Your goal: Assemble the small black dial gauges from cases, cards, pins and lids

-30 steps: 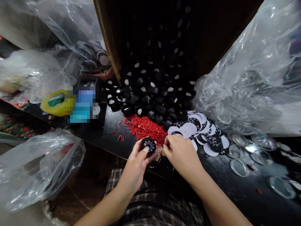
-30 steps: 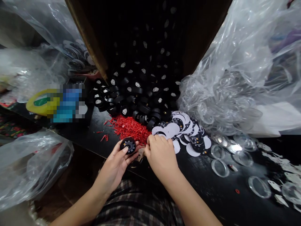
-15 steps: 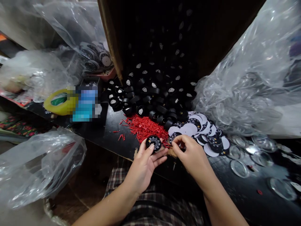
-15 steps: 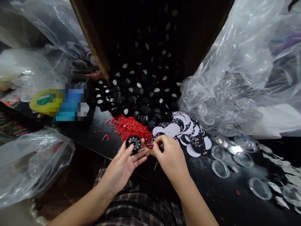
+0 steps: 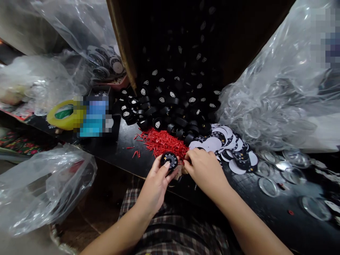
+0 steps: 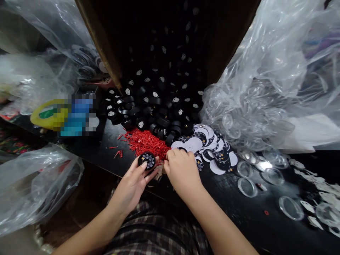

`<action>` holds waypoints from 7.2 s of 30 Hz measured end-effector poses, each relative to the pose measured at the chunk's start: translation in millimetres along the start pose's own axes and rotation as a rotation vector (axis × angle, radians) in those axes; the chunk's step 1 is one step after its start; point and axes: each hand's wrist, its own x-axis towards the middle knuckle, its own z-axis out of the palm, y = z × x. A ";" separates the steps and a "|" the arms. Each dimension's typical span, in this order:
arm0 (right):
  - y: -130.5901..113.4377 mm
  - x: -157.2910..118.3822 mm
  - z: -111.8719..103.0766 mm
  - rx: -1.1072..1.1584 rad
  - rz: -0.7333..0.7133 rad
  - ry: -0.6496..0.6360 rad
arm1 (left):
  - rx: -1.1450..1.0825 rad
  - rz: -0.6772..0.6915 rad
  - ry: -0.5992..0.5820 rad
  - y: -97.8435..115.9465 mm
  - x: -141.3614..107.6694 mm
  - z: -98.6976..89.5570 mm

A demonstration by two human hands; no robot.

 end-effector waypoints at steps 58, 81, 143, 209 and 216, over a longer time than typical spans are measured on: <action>4.3 -37.8 -10.2 0.555 0.026 0.141 | -0.011 -0.078 -0.056 -7.5 -7.0 9.9; -5.4 -41.2 -24.4 0.720 0.096 0.161 | 0.371 0.149 -0.203 -8.9 -6.4 18.1; 167.0 -100.3 -11.5 0.019 0.719 0.278 | 0.122 -0.252 -0.184 -14.8 -1.4 22.2; -28.0 -27.4 -35.3 0.755 -0.229 0.188 | 0.316 0.190 -0.274 29.0 -19.0 -7.1; -41.0 -31.7 -31.2 0.634 -0.243 0.238 | 0.650 0.676 0.021 13.2 -8.9 -5.7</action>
